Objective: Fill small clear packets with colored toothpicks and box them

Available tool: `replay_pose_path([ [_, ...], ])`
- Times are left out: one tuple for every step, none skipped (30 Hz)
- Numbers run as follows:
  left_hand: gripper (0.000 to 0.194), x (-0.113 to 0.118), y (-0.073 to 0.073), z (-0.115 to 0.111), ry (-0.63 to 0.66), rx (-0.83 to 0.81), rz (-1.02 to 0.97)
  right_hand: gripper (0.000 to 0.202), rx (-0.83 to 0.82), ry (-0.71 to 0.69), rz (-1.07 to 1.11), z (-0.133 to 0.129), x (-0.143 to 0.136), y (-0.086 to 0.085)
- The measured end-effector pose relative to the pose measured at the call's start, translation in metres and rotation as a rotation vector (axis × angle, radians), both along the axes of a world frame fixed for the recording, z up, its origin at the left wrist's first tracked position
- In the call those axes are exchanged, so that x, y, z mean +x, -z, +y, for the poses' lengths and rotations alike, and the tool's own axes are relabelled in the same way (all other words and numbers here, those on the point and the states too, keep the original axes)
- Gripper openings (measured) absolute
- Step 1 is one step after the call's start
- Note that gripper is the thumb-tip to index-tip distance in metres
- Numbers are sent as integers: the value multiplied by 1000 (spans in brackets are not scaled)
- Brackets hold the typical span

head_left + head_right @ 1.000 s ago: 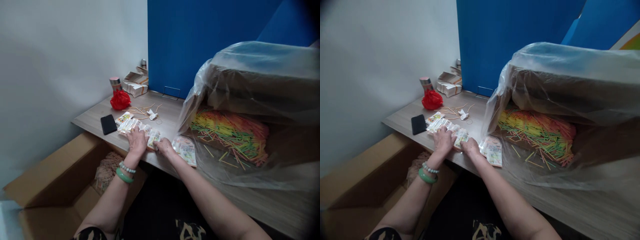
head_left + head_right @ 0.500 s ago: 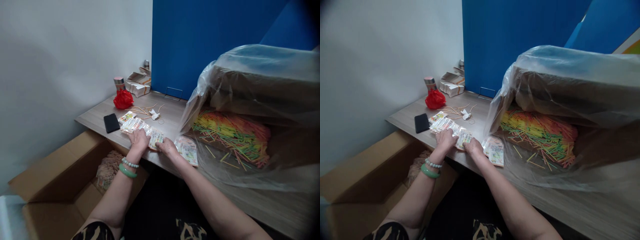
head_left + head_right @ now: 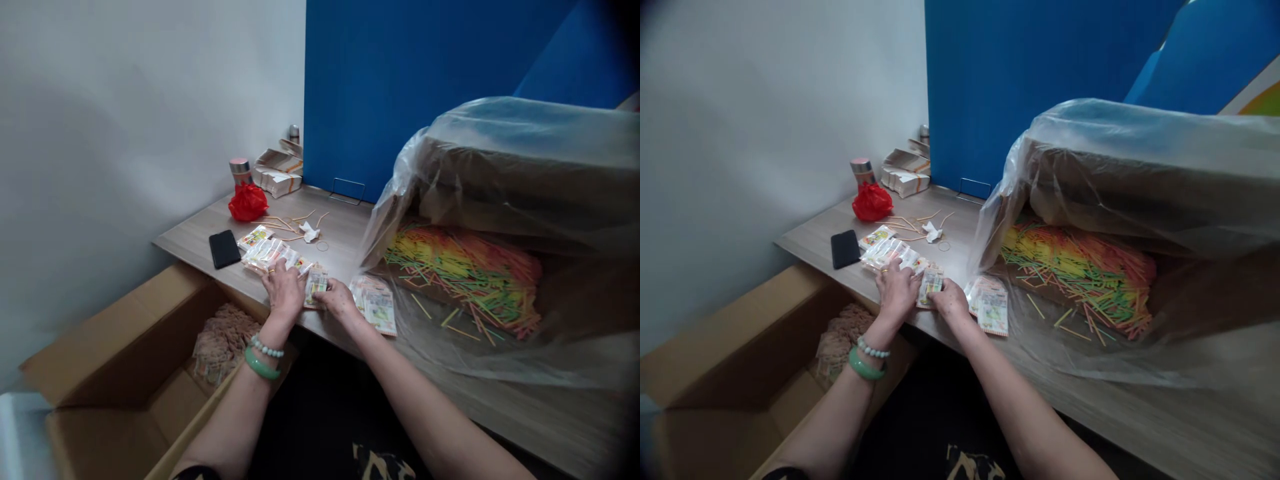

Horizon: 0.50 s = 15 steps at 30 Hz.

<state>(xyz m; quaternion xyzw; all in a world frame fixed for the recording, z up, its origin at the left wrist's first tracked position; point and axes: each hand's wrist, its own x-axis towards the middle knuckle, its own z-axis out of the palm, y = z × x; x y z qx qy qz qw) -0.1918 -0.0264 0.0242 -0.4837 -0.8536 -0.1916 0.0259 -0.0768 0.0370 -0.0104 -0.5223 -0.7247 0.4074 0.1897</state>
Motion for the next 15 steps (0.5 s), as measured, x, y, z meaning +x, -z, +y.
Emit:
replay_pose_path([
  [22,-1,2,-3,22,8,-38,18,14,12,-21,-3,1,-1],
  [20,-3,5,-5,50,16,-88,19,30,25,-50,-6,2,-2],
  [18,-6,8,-7,81,30,-144,19,52,34,-75,-9,3,-3],
  [15,-9,11,-9,107,56,-205,20,83,39,-86,-12,3,-4],
  [12,-12,15,-10,124,98,-273,20,117,43,-86,-15,4,-4],
  [9,-15,19,-11,126,157,-353,20,148,44,-77,-17,5,-4],
  [6,-17,23,-11,114,228,-446,19,171,39,-58,-18,5,-4],
  [8,-19,27,-12,96,304,-554,18,183,26,-27,-20,6,-5],
  [11,-20,32,-13,78,380,-677,18,178,3,13,-20,6,-5],
  [16,-21,36,-14,65,456,-807,17,157,-26,63,-21,6,-6],
  [20,-21,39,-15,59,525,-933,18,120,-52,114,-20,6,-6],
  [25,-21,42,-18,57,588,-1045,20,71,-71,162,-20,6,-6],
  [29,-21,44,-20,59,642,-1142,23,19,-80,206,-19,5,-5],
  [35,-20,45,-23,62,677,-1223,25,-27,-79,250,-18,4,-3],
  [44,-20,44,-26,64,690,-1290,28,-64,-65,299,-17,3,0],
])
